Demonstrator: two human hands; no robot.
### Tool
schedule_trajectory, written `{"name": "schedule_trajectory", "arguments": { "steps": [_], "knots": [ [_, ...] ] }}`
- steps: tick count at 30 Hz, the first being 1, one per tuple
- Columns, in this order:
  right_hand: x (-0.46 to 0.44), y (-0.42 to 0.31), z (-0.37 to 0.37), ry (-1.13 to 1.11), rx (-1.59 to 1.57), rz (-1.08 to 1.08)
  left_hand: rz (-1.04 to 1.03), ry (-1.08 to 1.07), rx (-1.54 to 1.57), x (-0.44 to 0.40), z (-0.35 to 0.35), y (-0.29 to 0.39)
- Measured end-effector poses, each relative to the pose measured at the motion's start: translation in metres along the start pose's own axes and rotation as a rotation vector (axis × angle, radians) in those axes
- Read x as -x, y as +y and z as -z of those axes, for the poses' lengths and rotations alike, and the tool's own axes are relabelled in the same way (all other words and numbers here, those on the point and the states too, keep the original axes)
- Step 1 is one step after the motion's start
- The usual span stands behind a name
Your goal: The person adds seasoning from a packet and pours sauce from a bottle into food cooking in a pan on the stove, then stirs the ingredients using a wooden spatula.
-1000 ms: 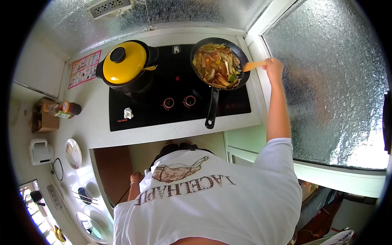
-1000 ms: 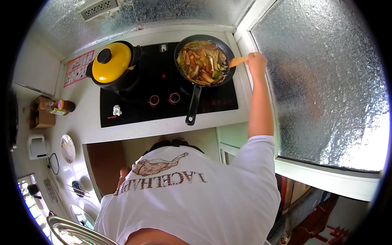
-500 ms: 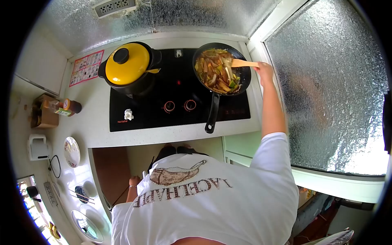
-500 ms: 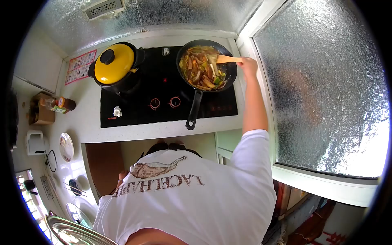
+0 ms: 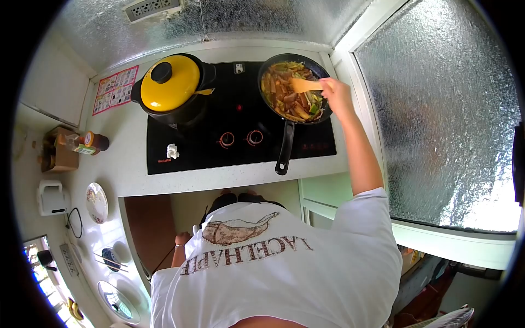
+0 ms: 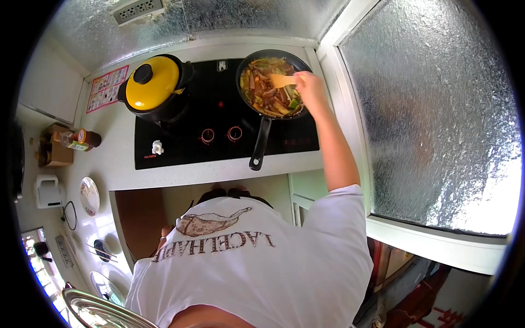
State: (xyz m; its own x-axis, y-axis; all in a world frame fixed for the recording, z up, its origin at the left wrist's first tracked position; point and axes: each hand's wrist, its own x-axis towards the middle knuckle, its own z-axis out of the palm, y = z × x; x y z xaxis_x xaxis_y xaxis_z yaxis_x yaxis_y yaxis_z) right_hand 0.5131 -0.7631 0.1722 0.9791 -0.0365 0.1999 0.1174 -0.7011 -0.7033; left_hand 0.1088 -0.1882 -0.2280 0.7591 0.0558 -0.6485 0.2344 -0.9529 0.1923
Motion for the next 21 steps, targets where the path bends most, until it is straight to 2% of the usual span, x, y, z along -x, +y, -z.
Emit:
{"name": "schedule_trajectory", "arguments": {
  "steps": [2,5,7,9,10,12,15,18,20,21],
  "knots": [
    [-0.005,0.025,0.015,0.136,0.045,-0.066,-0.059,0.012,-0.077,-0.003,0.005,0.001],
    [-0.004,0.028,0.037,0.236,0.105,-0.052,-0.015,0.029,-0.007,0.000,0.010,0.006],
    [-0.006,0.037,0.030,0.248,0.125,-0.037,-0.010,0.074,0.144,0.006,0.011,0.006],
    [-0.009,0.050,0.010,0.230,0.193,0.265,0.035,0.037,0.146,0.007,0.013,0.007],
    [-0.005,0.048,0.003,0.123,0.184,0.136,0.057,0.018,0.148,0.008,0.013,0.006],
    [0.007,0.033,0.002,0.000,0.295,0.233,0.092,-0.003,0.158,0.010,0.012,0.004],
    [0.024,-0.003,0.028,-0.109,0.260,0.159,0.095,0.014,0.160,0.013,0.009,0.001],
    [0.026,-0.014,0.027,-0.223,0.187,0.211,0.100,0.019,0.150,0.012,0.004,0.001],
    [0.016,0.003,0.013,-0.197,0.163,0.202,0.113,0.018,0.154,0.010,0.001,0.002],
    [0.009,0.010,0.010,-0.098,0.194,0.190,0.107,0.018,0.143,0.010,0.002,0.004]
  ]
}}
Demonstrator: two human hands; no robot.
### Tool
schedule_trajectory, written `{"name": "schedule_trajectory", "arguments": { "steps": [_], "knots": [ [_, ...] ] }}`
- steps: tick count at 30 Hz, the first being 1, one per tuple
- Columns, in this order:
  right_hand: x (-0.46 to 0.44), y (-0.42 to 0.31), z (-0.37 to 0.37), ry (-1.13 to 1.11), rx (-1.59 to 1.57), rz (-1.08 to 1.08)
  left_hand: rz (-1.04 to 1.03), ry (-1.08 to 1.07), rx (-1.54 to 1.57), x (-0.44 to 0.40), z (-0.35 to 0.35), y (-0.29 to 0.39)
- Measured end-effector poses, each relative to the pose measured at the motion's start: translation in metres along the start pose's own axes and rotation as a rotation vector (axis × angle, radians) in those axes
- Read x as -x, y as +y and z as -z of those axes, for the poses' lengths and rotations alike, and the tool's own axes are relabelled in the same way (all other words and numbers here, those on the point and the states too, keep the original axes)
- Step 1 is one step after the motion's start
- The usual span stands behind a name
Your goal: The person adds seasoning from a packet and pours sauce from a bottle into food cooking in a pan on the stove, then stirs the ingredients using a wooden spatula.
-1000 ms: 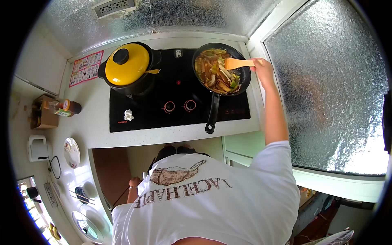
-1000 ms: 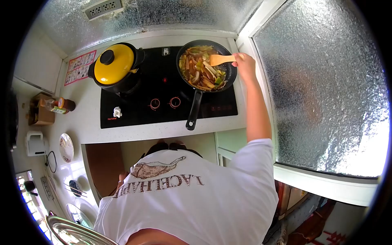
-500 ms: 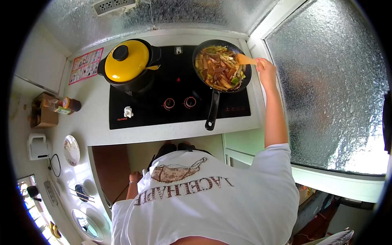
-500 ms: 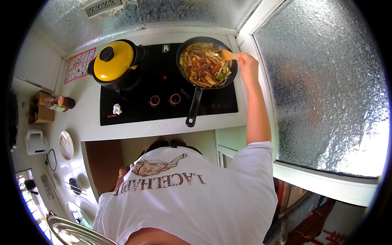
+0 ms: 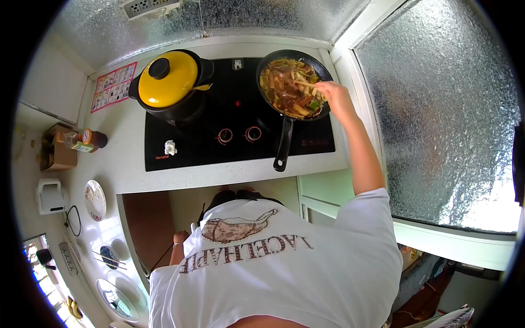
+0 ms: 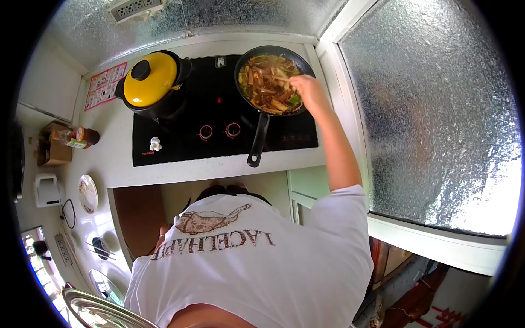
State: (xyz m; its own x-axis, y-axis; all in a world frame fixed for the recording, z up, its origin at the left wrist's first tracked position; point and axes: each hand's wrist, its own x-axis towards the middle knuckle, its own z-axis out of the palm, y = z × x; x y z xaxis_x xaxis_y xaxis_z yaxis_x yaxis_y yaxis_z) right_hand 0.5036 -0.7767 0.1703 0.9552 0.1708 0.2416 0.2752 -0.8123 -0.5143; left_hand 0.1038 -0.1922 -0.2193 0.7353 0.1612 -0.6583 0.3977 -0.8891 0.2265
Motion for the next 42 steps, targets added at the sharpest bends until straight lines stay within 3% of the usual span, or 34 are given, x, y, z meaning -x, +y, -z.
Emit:
{"name": "schedule_trajectory", "arguments": {
  "steps": [2,5,7,11,13,14,15,17,18,19,21,23,25,27,29,33,35,39,42],
  "knots": [
    [-0.004,0.014,0.000,0.174,0.075,0.011,-0.054,0.005,-0.070,-0.002,0.004,0.005],
    [-0.016,0.028,0.001,0.254,0.031,0.029,-0.176,0.010,-0.220,0.000,0.008,0.009],
    [-0.017,0.034,-0.013,0.223,0.037,0.016,-0.051,0.032,0.059,0.001,0.006,0.008],
    [-0.009,0.033,-0.021,0.046,0.122,0.155,-0.210,0.060,-0.157,-0.004,0.002,-0.002],
    [0.002,-0.001,0.010,-0.125,-0.055,-0.024,-0.186,0.074,-0.137,0.001,0.000,-0.005],
    [0.006,-0.014,0.026,-0.143,0.014,0.021,-0.072,0.111,0.118,0.012,0.005,0.002],
    [0.007,-0.023,0.035,-0.145,0.015,0.022,-0.070,0.111,0.120,0.012,0.002,0.001],
    [0.007,-0.031,0.046,-0.292,-0.019,0.004,-0.022,0.000,-0.180,0.003,-0.011,-0.009],
    [0.004,-0.025,0.037,-0.324,0.035,0.103,-0.024,0.002,-0.184,-0.001,-0.017,-0.015],
    [0.002,-0.014,0.027,-0.320,0.033,0.098,-0.003,-0.009,-0.115,-0.003,-0.021,-0.019],
    [-0.003,0.004,0.012,-0.107,-0.023,0.037,0.014,-0.021,-0.050,-0.003,-0.016,-0.018],
    [0.000,0.007,0.023,-0.046,-0.029,0.033,-0.085,0.076,-0.002,0.004,0.005,-0.001],
    [0.005,-0.005,0.052,-0.085,-0.005,-0.136,-0.173,0.114,-0.062,-0.001,0.008,-0.001],
    [0.007,-0.008,0.073,-0.131,-0.020,-0.137,-0.224,0.119,-0.138,-0.003,0.005,-0.004],
    [0.008,-0.016,0.087,-0.409,0.009,-0.174,-0.216,0.105,-0.188,-0.005,0.006,-0.001],
    [-0.002,-0.010,0.061,-0.350,-0.005,-0.005,-0.119,0.078,-0.019,0.002,0.015,0.011],
    [-0.004,-0.007,0.063,-0.325,0.030,-0.050,-0.013,0.029,0.031,0.006,0.020,0.016],
    [0.001,-0.007,0.084,-0.460,-0.016,-0.172,-0.182,0.061,-0.101,-0.004,0.004,-0.004],
    [0.005,0.007,0.060,-0.362,0.032,0.078,-0.168,0.119,-0.058,-0.004,0.001,-0.003]
  ]
}}
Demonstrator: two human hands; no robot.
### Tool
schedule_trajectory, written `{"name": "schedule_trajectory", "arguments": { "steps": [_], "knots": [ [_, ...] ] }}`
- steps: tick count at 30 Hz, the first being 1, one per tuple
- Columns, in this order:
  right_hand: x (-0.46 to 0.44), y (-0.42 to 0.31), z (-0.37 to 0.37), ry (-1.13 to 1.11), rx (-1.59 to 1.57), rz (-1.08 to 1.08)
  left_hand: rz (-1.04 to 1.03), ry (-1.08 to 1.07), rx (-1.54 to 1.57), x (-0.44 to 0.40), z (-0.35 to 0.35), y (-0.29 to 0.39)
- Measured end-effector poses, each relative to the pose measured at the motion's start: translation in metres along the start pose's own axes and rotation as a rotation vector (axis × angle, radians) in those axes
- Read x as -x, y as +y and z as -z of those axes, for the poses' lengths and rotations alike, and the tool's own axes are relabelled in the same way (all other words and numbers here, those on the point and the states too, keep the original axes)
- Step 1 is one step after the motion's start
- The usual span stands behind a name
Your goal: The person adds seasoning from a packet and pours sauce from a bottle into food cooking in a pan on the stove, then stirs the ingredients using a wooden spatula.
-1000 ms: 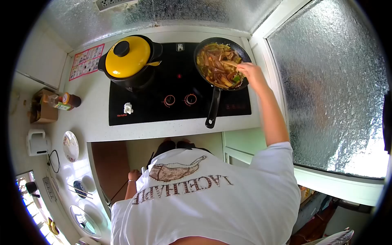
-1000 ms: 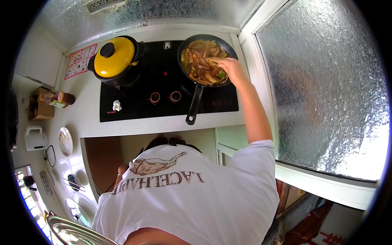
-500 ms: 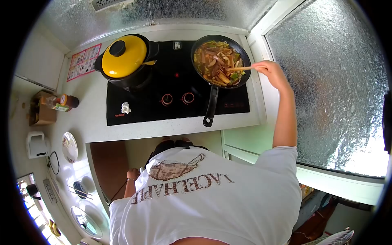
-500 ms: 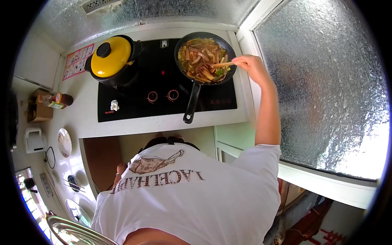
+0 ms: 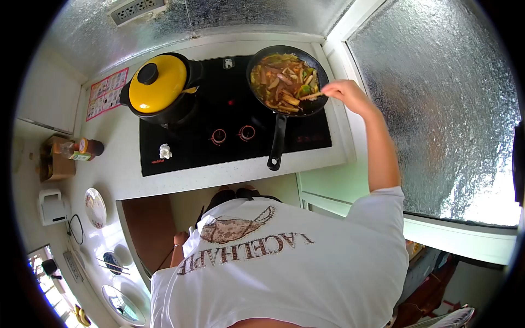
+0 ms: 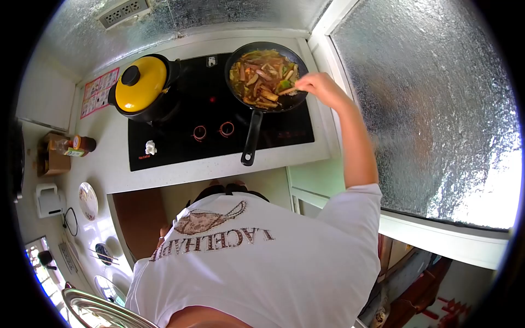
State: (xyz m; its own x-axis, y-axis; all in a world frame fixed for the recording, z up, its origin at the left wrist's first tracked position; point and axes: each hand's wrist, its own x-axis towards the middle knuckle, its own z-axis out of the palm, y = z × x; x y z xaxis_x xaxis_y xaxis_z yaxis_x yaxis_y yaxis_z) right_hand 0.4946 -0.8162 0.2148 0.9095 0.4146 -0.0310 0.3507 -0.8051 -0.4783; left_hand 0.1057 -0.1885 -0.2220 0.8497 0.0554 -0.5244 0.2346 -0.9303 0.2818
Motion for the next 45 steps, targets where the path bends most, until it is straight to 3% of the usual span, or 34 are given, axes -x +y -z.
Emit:
{"name": "schedule_trajectory", "arguments": {
  "steps": [3,5,6,7,8,9,10,11,13,14,17,18,20,21,22,23,27,29,31,33,35,37,41,45],
  "knots": [
    [0.000,0.003,-0.002,0.113,-0.151,-0.164,-0.051,0.069,0.028,-0.006,-0.005,-0.004],
    [0.009,-0.018,0.010,0.096,-0.199,-0.217,-0.271,0.085,-0.284,-0.015,-0.002,-0.007],
    [0.013,-0.024,0.013,0.030,-0.252,-0.199,-0.292,0.235,-0.197,-0.013,0.004,0.002],
    [0.014,-0.026,0.014,-0.035,-0.305,-0.181,-0.298,0.217,-0.223,-0.024,-0.016,-0.014],
    [0.009,-0.019,0.005,-0.079,-0.269,-0.026,-0.306,0.199,-0.249,-0.033,-0.031,-0.027],
    [0.003,-0.019,-0.007,-0.069,-0.179,0.089,-0.235,0.029,-0.345,-0.039,-0.039,-0.036],
    [-0.006,-0.017,-0.022,0.016,-0.145,0.122,-0.395,0.193,-0.273,-0.043,-0.035,-0.035],
    [-0.014,-0.014,-0.031,0.100,-0.112,0.155,-0.293,-0.036,-0.382,-0.047,-0.032,-0.037],
    [-0.023,-0.004,-0.032,0.173,-0.160,0.080,-0.304,-0.063,-0.331,-0.051,-0.023,-0.037],
    [-0.025,-0.002,-0.032,0.229,-0.206,0.009,-0.429,0.151,-0.206,-0.040,0.011,-0.018],
    [-0.008,-0.032,-0.009,0.155,-0.339,-0.089,-0.079,0.040,0.211,-0.029,0.128,0.126],
    [-0.012,-0.019,-0.020,0.126,-0.323,0.027,-0.175,0.048,0.267,-0.033,0.154,0.167],
    [-0.017,-0.027,-0.037,0.165,-0.282,0.042,-0.352,-0.079,0.356,-0.047,0.189,0.243],
    [-0.019,-0.030,-0.042,0.209,-0.231,0.058,-0.394,-0.177,0.607,-0.035,0.219,0.299],
    [-0.023,-0.025,-0.044,0.239,-0.188,0.031,-0.465,-0.285,0.801,-0.046,0.212,0.324],
    [-0.026,-0.011,-0.046,0.300,-0.150,0.058,-0.403,-0.437,0.865,-0.037,0.233,0.363],
    [-0.010,-0.024,-0.025,0.331,-0.264,-0.069,-0.235,-0.664,1.207,-0.041,0.247,0.455],
    [-0.010,-0.034,-0.030,0.294,-0.357,-0.094,-0.220,-0.673,1.270,-0.040,0.251,0.481],
    [-0.025,-0.028,-0.063,0.397,-0.198,0.179,-0.201,-0.684,1.328,-0.040,0.246,0.491],
    [-0.036,-0.022,-0.071,0.434,-0.201,0.139,-0.175,-0.687,1.405,-0.046,0.237,0.492],
    [-0.038,-0.017,-0.061,0.506,-0.310,-0.299,-0.141,-0.659,1.443,-0.046,0.239,0.487],
    [-0.038,0.018,-0.063,0.630,-0.432,-0.385,-0.110,-0.636,1.480,-0.048,0.244,0.480],
    [-0.050,0.005,-0.072,0.734,-0.676,-0.325,-0.106,-0.532,1.415,-0.062,0.260,0.461],
    [-0.084,-0.015,-0.108,0.694,-0.507,-0.266,-0.150,-0.407,1.278,-0.065,0.269,0.453]
  ]
}}
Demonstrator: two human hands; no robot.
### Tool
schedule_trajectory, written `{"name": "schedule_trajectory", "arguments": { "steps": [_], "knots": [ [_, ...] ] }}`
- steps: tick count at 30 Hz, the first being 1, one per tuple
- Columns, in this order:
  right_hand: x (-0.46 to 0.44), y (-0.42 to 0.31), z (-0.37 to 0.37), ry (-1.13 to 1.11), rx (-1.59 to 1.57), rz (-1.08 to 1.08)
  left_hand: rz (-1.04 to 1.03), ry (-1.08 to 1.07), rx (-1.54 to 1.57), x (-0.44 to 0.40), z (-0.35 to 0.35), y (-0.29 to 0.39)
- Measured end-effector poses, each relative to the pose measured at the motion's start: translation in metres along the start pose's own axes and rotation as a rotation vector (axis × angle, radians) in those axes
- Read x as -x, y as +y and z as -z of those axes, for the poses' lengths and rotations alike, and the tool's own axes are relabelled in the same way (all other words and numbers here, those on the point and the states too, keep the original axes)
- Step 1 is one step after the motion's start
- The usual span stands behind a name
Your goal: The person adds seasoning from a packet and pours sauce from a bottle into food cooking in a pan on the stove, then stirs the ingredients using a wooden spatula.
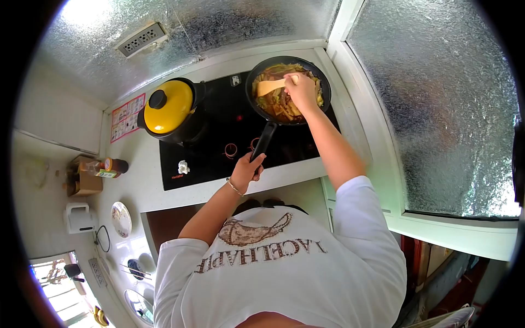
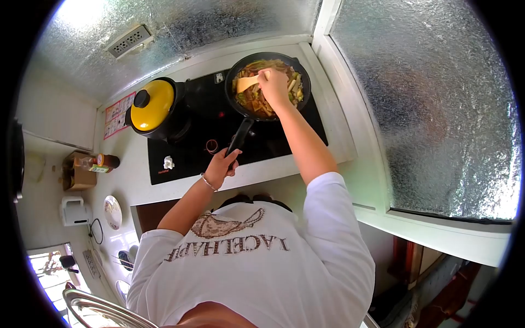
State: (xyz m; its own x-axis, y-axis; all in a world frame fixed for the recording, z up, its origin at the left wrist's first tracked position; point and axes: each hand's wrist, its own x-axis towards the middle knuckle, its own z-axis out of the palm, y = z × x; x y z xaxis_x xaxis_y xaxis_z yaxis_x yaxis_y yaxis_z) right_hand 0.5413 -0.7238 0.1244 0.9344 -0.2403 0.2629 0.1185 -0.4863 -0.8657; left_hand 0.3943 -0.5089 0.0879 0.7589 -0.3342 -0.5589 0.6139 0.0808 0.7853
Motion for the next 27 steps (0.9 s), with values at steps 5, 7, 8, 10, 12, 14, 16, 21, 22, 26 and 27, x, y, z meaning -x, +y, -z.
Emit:
{"name": "schedule_trajectory", "arguments": {
  "steps": [5,7,8,10,12,14,16,21,22,26,27],
  "knots": [
    [-0.016,0.013,0.043,0.085,0.037,-0.162,-0.030,0.032,-0.126,0.000,0.011,0.003],
    [-0.017,0.009,0.035,0.086,-0.095,-0.151,-0.012,0.034,-0.135,0.000,0.013,0.008],
    [-0.017,0.007,0.029,0.092,-0.234,-0.147,0.009,0.034,-0.155,0.000,0.015,0.010],
    [-0.012,-0.006,0.007,0.017,-0.110,-0.116,0.016,0.019,-0.144,0.000,0.020,0.015],
    [-0.013,0.008,-0.003,0.030,-0.109,-0.143,0.022,0.002,-0.141,-0.002,0.028,0.021],
    [-0.016,0.014,0.021,0.053,-0.001,-0.119,0.016,-0.003,-0.182,-0.003,0.035,0.024],
    [-0.018,0.011,0.047,0.050,-0.060,-0.203,0.014,0.003,-0.206,-0.006,0.038,0.029],
    [-0.029,0.008,0.056,-0.026,0.188,0.221,-0.026,-0.037,-0.292,-0.017,0.045,0.032],
    [-0.031,0.009,0.043,-0.046,0.198,0.303,-0.040,-0.041,-0.303,-0.019,0.046,0.028],
    [-0.008,0.014,0.021,-0.304,0.419,0.518,-0.065,-0.051,-0.328,-0.012,0.041,0.031],
    [0.005,0.007,0.025,-0.362,0.475,0.528,-0.065,-0.055,-0.331,-0.013,0.043,0.029]
  ]
}}
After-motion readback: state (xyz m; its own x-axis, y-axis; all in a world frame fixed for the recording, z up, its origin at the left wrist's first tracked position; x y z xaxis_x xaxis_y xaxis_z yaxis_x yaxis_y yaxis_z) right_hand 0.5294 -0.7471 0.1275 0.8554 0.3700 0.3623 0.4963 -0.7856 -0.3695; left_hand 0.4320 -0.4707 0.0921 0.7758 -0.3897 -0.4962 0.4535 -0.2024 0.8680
